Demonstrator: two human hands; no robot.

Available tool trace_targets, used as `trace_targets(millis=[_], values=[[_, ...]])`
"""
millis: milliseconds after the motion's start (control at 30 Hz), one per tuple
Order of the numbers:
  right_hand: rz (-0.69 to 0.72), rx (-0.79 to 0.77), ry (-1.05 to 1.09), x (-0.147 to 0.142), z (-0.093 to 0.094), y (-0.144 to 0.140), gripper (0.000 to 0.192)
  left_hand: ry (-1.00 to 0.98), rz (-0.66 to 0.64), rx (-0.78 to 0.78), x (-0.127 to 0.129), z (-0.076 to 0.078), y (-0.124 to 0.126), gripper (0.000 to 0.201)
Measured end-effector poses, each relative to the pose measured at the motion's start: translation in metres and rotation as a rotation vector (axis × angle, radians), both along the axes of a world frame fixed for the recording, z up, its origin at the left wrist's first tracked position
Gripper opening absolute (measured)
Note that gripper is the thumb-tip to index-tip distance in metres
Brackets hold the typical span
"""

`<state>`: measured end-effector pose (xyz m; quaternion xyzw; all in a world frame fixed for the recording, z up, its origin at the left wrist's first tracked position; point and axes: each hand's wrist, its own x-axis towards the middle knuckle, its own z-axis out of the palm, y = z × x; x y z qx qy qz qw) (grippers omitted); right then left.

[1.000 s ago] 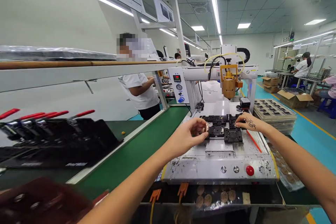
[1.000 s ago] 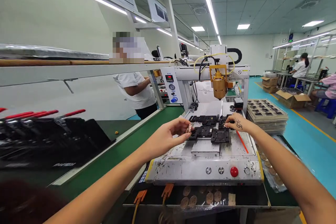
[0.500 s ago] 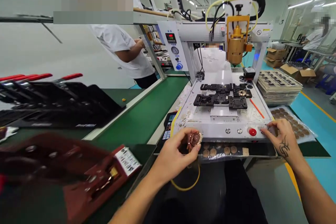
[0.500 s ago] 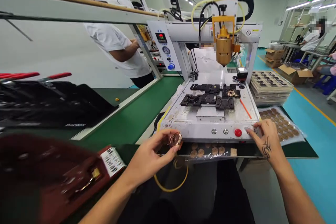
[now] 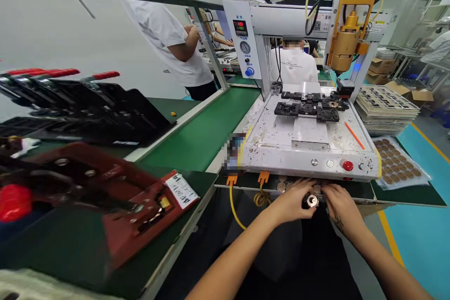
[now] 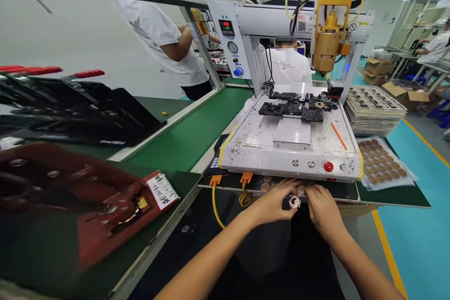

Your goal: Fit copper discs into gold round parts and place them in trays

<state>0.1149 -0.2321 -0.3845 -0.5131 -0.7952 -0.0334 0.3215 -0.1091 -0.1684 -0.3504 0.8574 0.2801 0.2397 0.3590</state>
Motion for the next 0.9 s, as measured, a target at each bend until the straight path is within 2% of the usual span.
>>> trace_targets(millis=[133, 267, 467, 600, 733, 900], values=[[-0.032, -0.014, -0.022, 0.001, -0.005, -0.003, 0.021, 0.031, -0.025, -0.023, -0.003, -0.008, -0.003, 0.037], [-0.021, 0.007, -0.054, -0.001, -0.014, 0.004, 0.021, 0.055, -0.012, -0.070, -0.009, -0.008, -0.011, 0.034], [0.136, 0.126, -0.022, 0.012, -0.049, 0.010, 0.035, 0.073, -0.017, -0.139, -0.010, 0.002, -0.010, 0.034], [0.238, 0.138, 0.034, 0.019, -0.065, 0.000, 0.035, 0.084, -0.021, -0.169, -0.013, 0.009, -0.008, 0.032], [0.250, 0.088, 0.137, 0.019, -0.059, -0.027, 0.031, 0.077, 0.010, -0.171, -0.012, 0.010, -0.011, 0.032], [0.022, -0.052, 0.374, 0.023, -0.024, -0.051, 0.025, 0.019, 0.120, -0.123, 0.011, 0.002, -0.008, 0.026]])
